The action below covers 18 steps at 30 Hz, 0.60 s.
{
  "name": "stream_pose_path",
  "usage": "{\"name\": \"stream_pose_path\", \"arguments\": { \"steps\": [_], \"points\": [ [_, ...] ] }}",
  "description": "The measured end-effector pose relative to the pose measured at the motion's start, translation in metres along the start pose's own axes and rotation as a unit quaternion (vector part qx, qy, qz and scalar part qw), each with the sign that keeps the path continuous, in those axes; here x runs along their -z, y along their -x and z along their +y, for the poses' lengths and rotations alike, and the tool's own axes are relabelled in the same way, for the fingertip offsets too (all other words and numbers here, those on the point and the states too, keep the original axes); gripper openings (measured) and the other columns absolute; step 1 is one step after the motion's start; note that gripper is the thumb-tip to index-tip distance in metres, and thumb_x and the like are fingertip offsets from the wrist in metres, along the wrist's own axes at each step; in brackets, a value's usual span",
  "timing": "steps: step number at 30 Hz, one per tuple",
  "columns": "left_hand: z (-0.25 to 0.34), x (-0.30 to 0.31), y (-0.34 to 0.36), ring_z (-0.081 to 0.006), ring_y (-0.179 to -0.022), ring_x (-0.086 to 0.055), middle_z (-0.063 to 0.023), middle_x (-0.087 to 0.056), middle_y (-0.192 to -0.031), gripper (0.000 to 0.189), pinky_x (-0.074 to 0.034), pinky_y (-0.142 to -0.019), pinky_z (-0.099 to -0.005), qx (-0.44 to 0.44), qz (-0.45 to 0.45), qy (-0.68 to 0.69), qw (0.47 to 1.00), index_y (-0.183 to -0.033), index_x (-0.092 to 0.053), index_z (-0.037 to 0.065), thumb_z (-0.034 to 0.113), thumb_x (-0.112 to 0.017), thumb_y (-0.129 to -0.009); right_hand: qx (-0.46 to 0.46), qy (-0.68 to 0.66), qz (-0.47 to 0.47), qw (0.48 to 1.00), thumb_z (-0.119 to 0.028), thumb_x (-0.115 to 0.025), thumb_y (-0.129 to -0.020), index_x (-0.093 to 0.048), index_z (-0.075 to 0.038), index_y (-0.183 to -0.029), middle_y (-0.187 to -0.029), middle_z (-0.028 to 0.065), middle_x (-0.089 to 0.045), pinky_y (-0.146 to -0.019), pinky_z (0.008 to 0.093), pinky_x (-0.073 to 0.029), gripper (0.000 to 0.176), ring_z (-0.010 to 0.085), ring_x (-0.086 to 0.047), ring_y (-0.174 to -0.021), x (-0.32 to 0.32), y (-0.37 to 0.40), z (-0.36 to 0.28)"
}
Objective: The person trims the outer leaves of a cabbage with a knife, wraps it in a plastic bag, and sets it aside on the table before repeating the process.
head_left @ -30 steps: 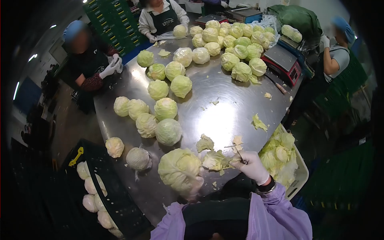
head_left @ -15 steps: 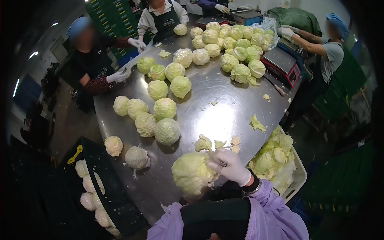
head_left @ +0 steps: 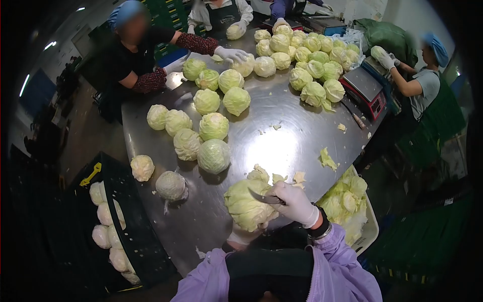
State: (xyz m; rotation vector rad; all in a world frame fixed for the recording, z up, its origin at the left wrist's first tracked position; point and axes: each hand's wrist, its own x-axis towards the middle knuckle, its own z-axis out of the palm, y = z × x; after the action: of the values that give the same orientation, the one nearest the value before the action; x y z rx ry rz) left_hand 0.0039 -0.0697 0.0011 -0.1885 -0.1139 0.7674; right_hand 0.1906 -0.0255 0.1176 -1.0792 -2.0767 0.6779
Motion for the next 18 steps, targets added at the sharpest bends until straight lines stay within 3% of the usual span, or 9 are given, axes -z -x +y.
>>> {"name": "stream_pose_path", "arguments": {
  "steps": [2, 6, 8, 10, 11, 12, 14, 16, 18],
  "points": [
    [0.000, -0.001, 0.001, -0.0370, -0.132, -0.036, -0.0108, -0.032, -0.147, 0.069, -0.048, -0.092, -0.0476, 0.014, -0.002, 0.037, 0.999, -0.145, -0.030, 0.017, 0.054, -0.048, -0.089, -0.004, -0.036, -0.003, 0.999, 0.003, -0.067, -0.075, -0.061, -0.007, -0.091, -0.077, 0.0053, -0.057, -0.059, 0.0277, -0.045, 0.019, 0.0193, -0.056, -0.062, 0.000, 0.001, 0.010],
    [-0.007, -0.007, 0.005, -0.0428, -0.130, -0.036, -0.0157, -0.032, -0.146, 0.070, -0.051, -0.087, -0.0477, -0.006, 0.040, 0.059, 0.997, -0.145, -0.027, 0.017, 0.054, -0.048, -0.090, -0.373, -0.275, 0.129, 0.877, -0.011, -0.061, -0.089, -0.059, -0.002, -0.088, -0.072, -0.0032, -0.057, -0.057, 0.0217, -0.043, 0.009, 0.0039, -0.052, -0.066, 0.014, 0.002, 0.028],
    [-0.007, -0.012, 0.003, -0.0419, -0.125, -0.043, -0.0171, -0.037, -0.143, 0.068, -0.053, -0.085, -0.0476, -0.016, 0.020, 0.023, 0.999, -0.145, -0.027, 0.012, 0.056, -0.038, -0.093, -0.357, -0.264, 0.118, 0.888, -0.013, -0.063, -0.088, -0.059, -0.001, -0.108, -0.087, 0.0017, -0.063, -0.058, 0.0209, -0.045, 0.023, 0.0035, -0.052, -0.065, 0.007, 0.020, 0.058],
    [-0.009, -0.020, -0.002, -0.0393, -0.121, -0.048, -0.0178, -0.041, -0.140, 0.067, -0.055, -0.082, -0.0429, -0.012, 0.054, 0.011, 0.998, -0.144, -0.029, 0.011, 0.053, -0.040, -0.094, -0.261, -0.299, 0.068, 0.915, -0.017, -0.065, -0.087, -0.048, -0.001, -0.129, -0.110, 0.0088, -0.061, -0.071, 0.0241, -0.049, 0.048, 0.0079, -0.058, -0.080, 0.000, 0.024, 0.034],
    [-0.011, -0.025, -0.002, -0.0368, -0.117, -0.053, -0.0184, -0.045, -0.137, 0.065, -0.056, -0.078, -0.0382, -0.005, 0.095, -0.002, 0.995, -0.142, -0.032, 0.009, 0.051, -0.043, -0.094, -0.211, -0.276, 0.016, 0.938, -0.025, -0.065, -0.087, -0.038, 0.001, -0.138, -0.127, 0.0131, -0.053, -0.089, 0.0277, -0.045, 0.063, 0.0127, -0.056, -0.100, -0.008, 0.028, 0.040],
    [-0.014, -0.036, 0.000, -0.0368, -0.117, -0.053, -0.0184, -0.045, -0.137, 0.065, -0.056, -0.078, -0.0382, 0.001, 0.097, 0.000, 0.995, -0.142, -0.032, 0.009, 0.051, -0.043, -0.094, -0.215, -0.274, 0.021, 0.937, -0.025, -0.065, -0.087, -0.038, 0.001, -0.138, -0.127, 0.0131, -0.053, -0.089, 0.0277, -0.045, 0.063, 0.0127, -0.056, -0.100, -0.020, 0.033, 0.048],
    [-0.019, -0.062, 0.004, -0.0320, -0.111, -0.058, -0.0187, -0.051, -0.130, 0.059, -0.057, -0.074, -0.0323, 0.004, 0.201, -0.415, 0.887, -0.139, -0.036, 0.007, 0.042, -0.051, -0.094, -0.186, -0.467, -0.019, 0.864, -0.032, -0.064, -0.089, -0.040, 0.003, -0.136, -0.126, 0.0113, -0.054, -0.098, 0.0300, -0.039, 0.063, 0.0153, -0.050, -0.114, -0.036, 0.040, 0.061],
    [-0.013, -0.073, 0.008, -0.0310, -0.114, -0.056, -0.0184, -0.049, -0.132, 0.063, -0.056, -0.079, -0.0340, 0.017, 0.217, -0.460, 0.861, -0.140, -0.033, 0.006, 0.041, -0.055, -0.092, -0.252, -0.501, -0.012, 0.828, -0.037, -0.062, -0.090, -0.041, 0.003, -0.135, -0.126, 0.0110, -0.055, -0.095, 0.0294, -0.042, 0.064, 0.0153, -0.053, -0.110, -0.032, 0.043, 0.051],
    [-0.009, -0.071, 0.010, -0.0300, -0.117, -0.054, -0.0181, -0.046, -0.135, 0.068, -0.055, -0.084, -0.0357, 0.028, 0.236, -0.505, 0.830, -0.142, -0.030, 0.005, 0.040, -0.059, -0.091, -0.343, -0.589, -0.010, 0.731, -0.038, -0.055, -0.094, -0.043, 0.001, -0.134, -0.123, 0.0090, -0.056, -0.091, 0.0282, -0.045, 0.057, 0.0144, -0.055, -0.107, -0.037, 0.047, 0.049]
  ]
}}
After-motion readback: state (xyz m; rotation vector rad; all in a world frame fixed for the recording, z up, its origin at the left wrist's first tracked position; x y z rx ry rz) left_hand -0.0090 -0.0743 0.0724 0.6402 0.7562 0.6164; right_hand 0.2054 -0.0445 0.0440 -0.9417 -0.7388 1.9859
